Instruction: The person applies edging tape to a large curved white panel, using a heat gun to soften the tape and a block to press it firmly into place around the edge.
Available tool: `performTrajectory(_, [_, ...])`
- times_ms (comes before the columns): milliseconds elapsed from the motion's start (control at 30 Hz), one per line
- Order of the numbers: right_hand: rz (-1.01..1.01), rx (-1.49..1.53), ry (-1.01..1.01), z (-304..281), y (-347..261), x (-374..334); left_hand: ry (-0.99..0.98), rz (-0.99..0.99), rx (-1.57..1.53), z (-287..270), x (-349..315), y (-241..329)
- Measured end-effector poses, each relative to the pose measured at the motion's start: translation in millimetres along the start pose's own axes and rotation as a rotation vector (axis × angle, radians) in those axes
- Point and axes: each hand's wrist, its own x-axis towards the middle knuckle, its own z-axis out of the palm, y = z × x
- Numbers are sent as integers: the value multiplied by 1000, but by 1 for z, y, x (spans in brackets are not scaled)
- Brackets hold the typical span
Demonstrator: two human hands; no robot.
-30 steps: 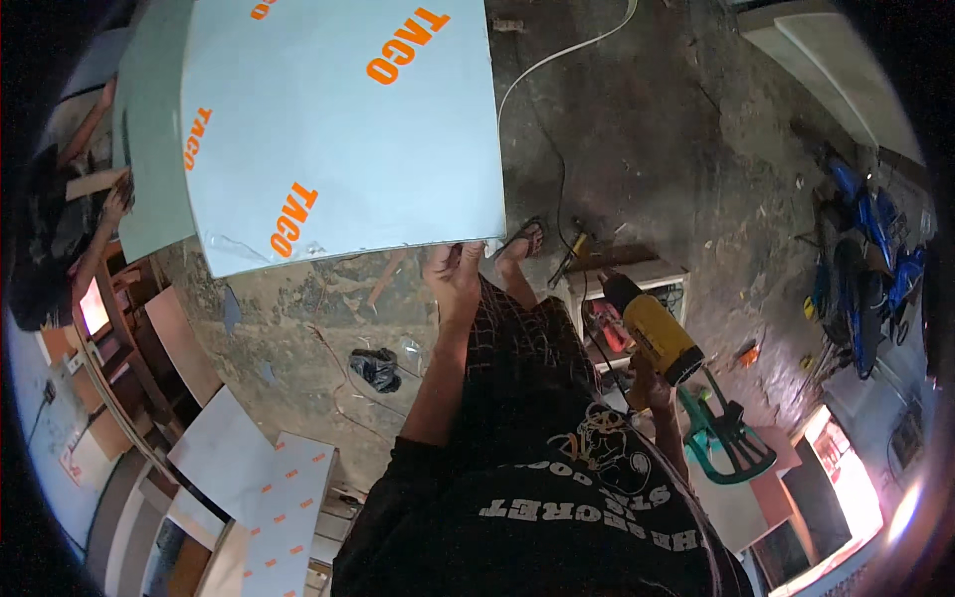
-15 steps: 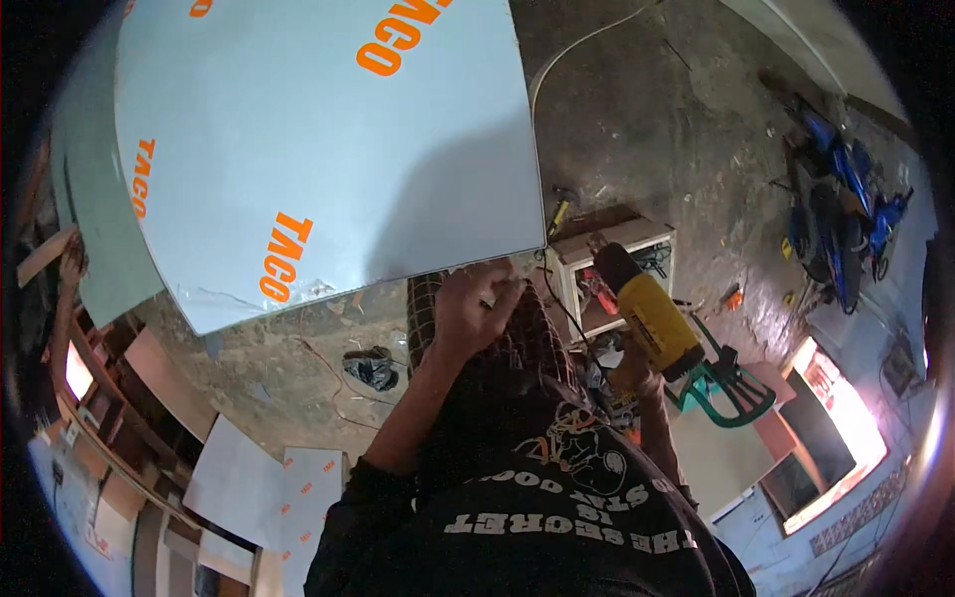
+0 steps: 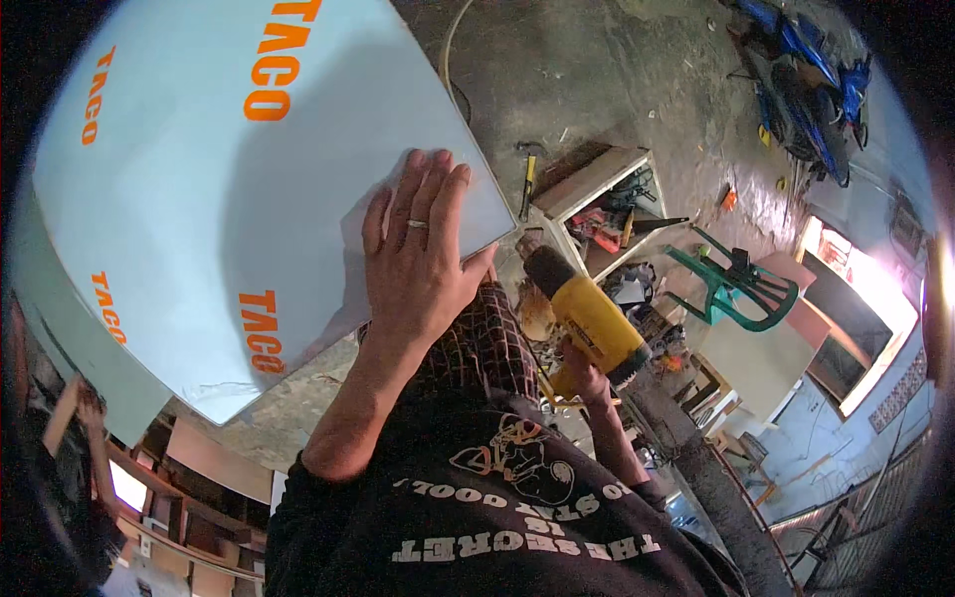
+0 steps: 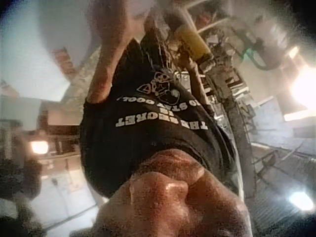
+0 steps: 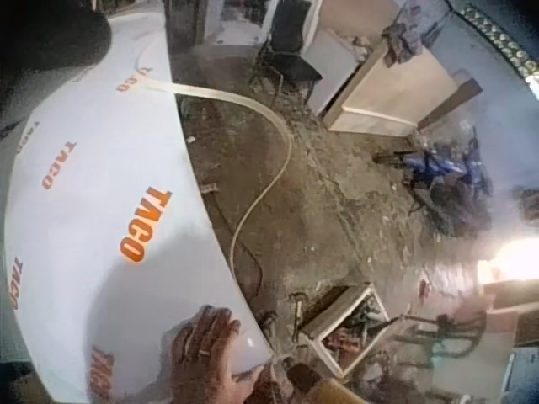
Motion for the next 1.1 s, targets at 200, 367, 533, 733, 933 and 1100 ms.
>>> performTrajectory(200, [-55,139,149,20,-5,-8,-18,-40,-50,4,-4,3])
performTrajectory(367, [-38,163,186,19,-8,-5,-28,-34,-18,8,-7,2])
performTrajectory(533, [-25,199,107,16,1,-19,-7,26,39,8,-9,6])
performTrajectory(733, [-74,289,-45,9,17,-31,168,29,-91,-2,1,2])
performTrajectory(933, [-233,99,196,-20,50,-35,250,-212,-438,-21,-14,-30])
performTrajectory(1100, [-348,157,124,-79,96,-32,613,-433,-470,-56,-75,-36])
